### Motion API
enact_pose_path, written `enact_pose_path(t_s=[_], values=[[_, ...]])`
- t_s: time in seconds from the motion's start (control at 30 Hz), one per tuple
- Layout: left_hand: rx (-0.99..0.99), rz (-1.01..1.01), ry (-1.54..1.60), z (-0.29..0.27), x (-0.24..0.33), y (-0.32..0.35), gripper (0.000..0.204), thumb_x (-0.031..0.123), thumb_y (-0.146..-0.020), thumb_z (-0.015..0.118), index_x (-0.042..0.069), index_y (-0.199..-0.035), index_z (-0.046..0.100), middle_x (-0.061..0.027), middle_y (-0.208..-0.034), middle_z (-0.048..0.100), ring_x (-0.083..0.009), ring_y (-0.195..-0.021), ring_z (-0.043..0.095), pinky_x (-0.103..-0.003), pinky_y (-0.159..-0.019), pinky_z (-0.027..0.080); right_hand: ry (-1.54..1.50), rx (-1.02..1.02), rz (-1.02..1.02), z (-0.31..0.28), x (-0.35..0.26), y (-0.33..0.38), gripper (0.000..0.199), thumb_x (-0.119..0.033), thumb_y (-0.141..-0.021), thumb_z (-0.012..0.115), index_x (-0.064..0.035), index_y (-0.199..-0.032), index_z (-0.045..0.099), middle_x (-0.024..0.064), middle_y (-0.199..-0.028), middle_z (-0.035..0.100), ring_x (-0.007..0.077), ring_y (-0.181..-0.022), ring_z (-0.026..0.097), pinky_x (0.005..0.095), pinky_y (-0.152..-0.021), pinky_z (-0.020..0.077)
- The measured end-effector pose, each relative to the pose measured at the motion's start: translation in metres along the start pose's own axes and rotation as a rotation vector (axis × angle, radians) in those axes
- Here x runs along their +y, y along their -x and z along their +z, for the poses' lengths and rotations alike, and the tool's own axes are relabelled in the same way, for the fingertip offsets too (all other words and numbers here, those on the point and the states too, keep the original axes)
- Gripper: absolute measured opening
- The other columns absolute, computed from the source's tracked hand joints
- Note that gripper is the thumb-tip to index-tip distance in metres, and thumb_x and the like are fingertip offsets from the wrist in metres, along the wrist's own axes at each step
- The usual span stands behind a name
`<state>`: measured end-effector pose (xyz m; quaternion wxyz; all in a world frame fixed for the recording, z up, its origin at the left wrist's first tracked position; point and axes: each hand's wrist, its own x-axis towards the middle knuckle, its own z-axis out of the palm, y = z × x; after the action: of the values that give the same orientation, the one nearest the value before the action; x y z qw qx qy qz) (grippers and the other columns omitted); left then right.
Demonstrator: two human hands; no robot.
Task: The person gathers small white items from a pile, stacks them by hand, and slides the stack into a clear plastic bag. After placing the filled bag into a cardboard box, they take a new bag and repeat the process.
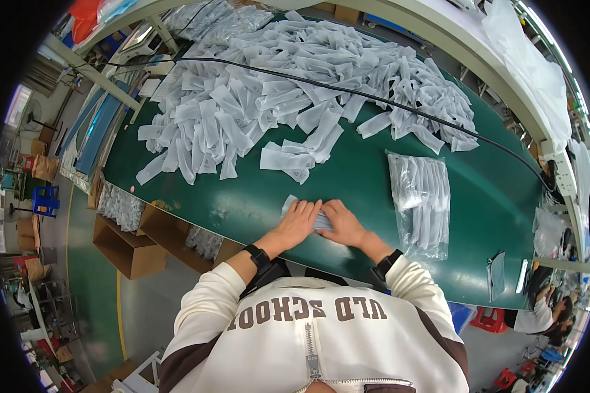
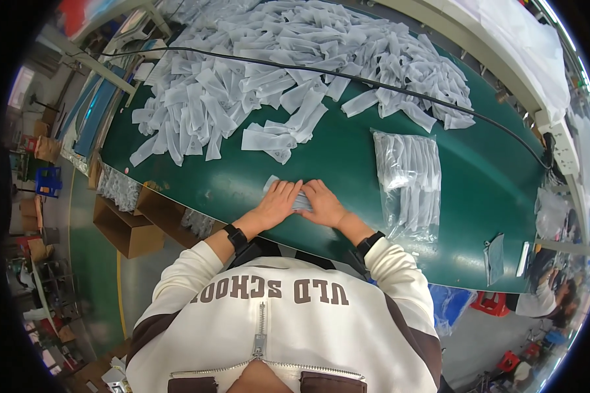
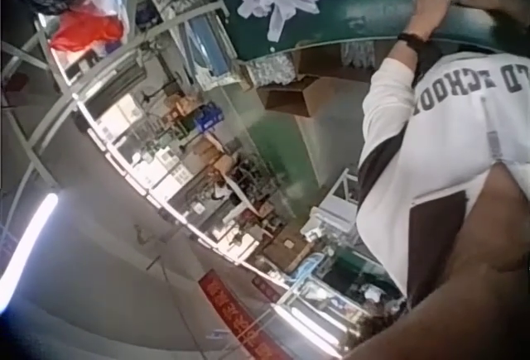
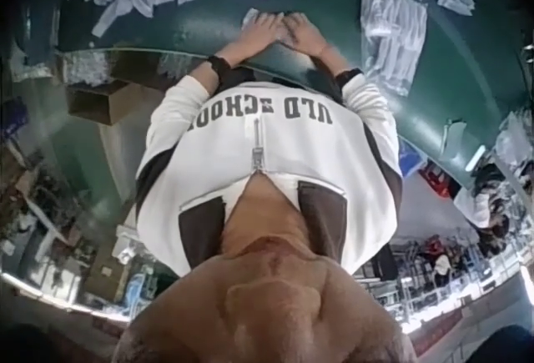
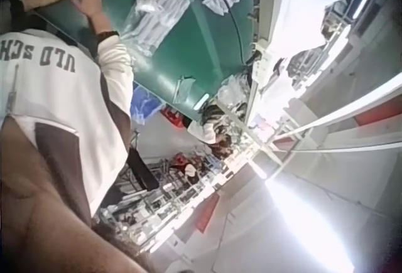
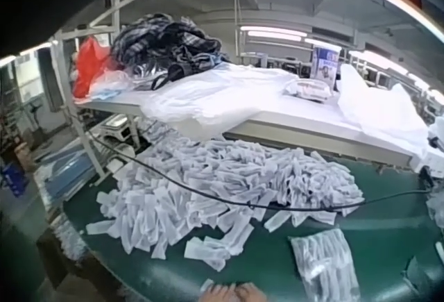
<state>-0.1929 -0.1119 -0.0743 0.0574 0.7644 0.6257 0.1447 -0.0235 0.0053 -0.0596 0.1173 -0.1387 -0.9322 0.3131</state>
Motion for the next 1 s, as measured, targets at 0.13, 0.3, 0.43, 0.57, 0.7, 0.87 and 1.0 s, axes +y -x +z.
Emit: enact_pose_path(t_s=[0.13, 0.3, 0.43, 0.57, 0.7, 0.87, 1.0], values=[[-0.066, -0.014, -0.027, -0.004, -0.012, 0.021, 0.073, 0.023, -0.070, 0.078, -0.005, -0.130, 0.047, -0.0162, -0.123, 0.051, -0.0332, -0.117, 0.046, -0.045, -0.104, 0.035, -0.042, 0.111, 0.016, -0.009, 0.002, -0.041, 0.037, -0.021, -0.079, 0.073, -0.0031, -0.110, 0.063, 0.0133, -0.108, 0.057, 0.0344, -0.102, 0.057, 0.0441, -0.087, 0.0482], [0.022, -0.061, 0.056, -0.024, -0.022, 0.036, 0.063, 0.015, -0.070, 0.074, -0.001, -0.127, 0.052, -0.0151, -0.119, 0.051, -0.0315, -0.113, 0.047, -0.045, -0.098, 0.036, 0.331, 0.178, -0.002, 0.019, 0.000, -0.113, 0.029, -0.022, -0.081, 0.071, -0.0043, -0.103, 0.063, 0.0116, -0.100, 0.058, 0.0315, -0.097, 0.060, 0.0412, -0.079, 0.0492], [-0.002, -0.092, 0.142, -0.043, -0.024, 0.035, 0.067, 0.020, -0.065, 0.081, 0.001, -0.123, 0.054, -0.0185, -0.127, 0.047, -0.0358, -0.123, 0.043, -0.051, -0.109, 0.030, 0.572, 0.155, 0.080, 0.041, 0.020, -0.125, 0.023, -0.023, -0.082, 0.070, -0.0051, -0.094, 0.063, 0.0126, -0.094, 0.057, 0.0308, -0.087, 0.062, 0.0402, -0.071, 0.0508], [0.054, -0.072, 0.140, -0.056, -0.031, 0.034, 0.064, 0.020, -0.064, 0.082, 0.002, -0.120, 0.055, -0.0198, -0.131, 0.044, -0.0384, -0.127, 0.040, -0.056, -0.115, 0.022, 0.361, -0.002, -0.057, 0.033, 0.030, -0.098, 0.023, -0.023, -0.081, 0.070, -0.0039, -0.090, 0.063, 0.0143, -0.092, 0.057, 0.0334, -0.076, 0.063, 0.0420, -0.067, 0.0524], [-0.013, -0.088, 0.162, -0.049, -0.036, 0.038, 0.062, 0.020, -0.064, 0.082, 0.003, -0.118, 0.056, -0.0202, -0.134, 0.041, -0.0398, -0.129, 0.038, -0.058, -0.117, 0.017, 0.077, -0.077, -0.136, 0.006, 0.007, -0.080, 0.022, -0.023, -0.081, 0.069, -0.0036, -0.089, 0.062, 0.0154, -0.091, 0.057, 0.0345, -0.075, 0.062, 0.0425, -0.069, 0.0538], [-0.075, -0.076, 0.180, -0.032, -0.038, 0.036, 0.067, 0.020, -0.064, 0.081, 0.004, -0.123, 0.053, -0.0197, -0.134, 0.042, -0.0398, -0.129, 0.038, -0.057, -0.116, 0.020, 0.207, 0.304, -0.028, 0.006, 0.015, -0.124, 0.025, -0.022, -0.079, 0.071, -0.0042, -0.093, 0.062, 0.0155, -0.093, 0.058, 0.0332, -0.082, 0.062, 0.0409, -0.071, 0.0544], [-0.030, -0.095, 0.294, -0.028, -0.040, 0.034, 0.074, 0.021, -0.062, 0.083, 0.005, -0.127, 0.051, -0.0190, -0.133, 0.043, -0.0396, -0.130, 0.037, -0.058, -0.115, 0.020, 0.446, 0.216, 0.100, 0.025, 0.032, -0.144, 0.030, -0.014, -0.075, 0.074, -0.0038, -0.100, 0.060, 0.0135, -0.096, 0.057, 0.0331, -0.092, 0.061, 0.0418, -0.076, 0.0525]])
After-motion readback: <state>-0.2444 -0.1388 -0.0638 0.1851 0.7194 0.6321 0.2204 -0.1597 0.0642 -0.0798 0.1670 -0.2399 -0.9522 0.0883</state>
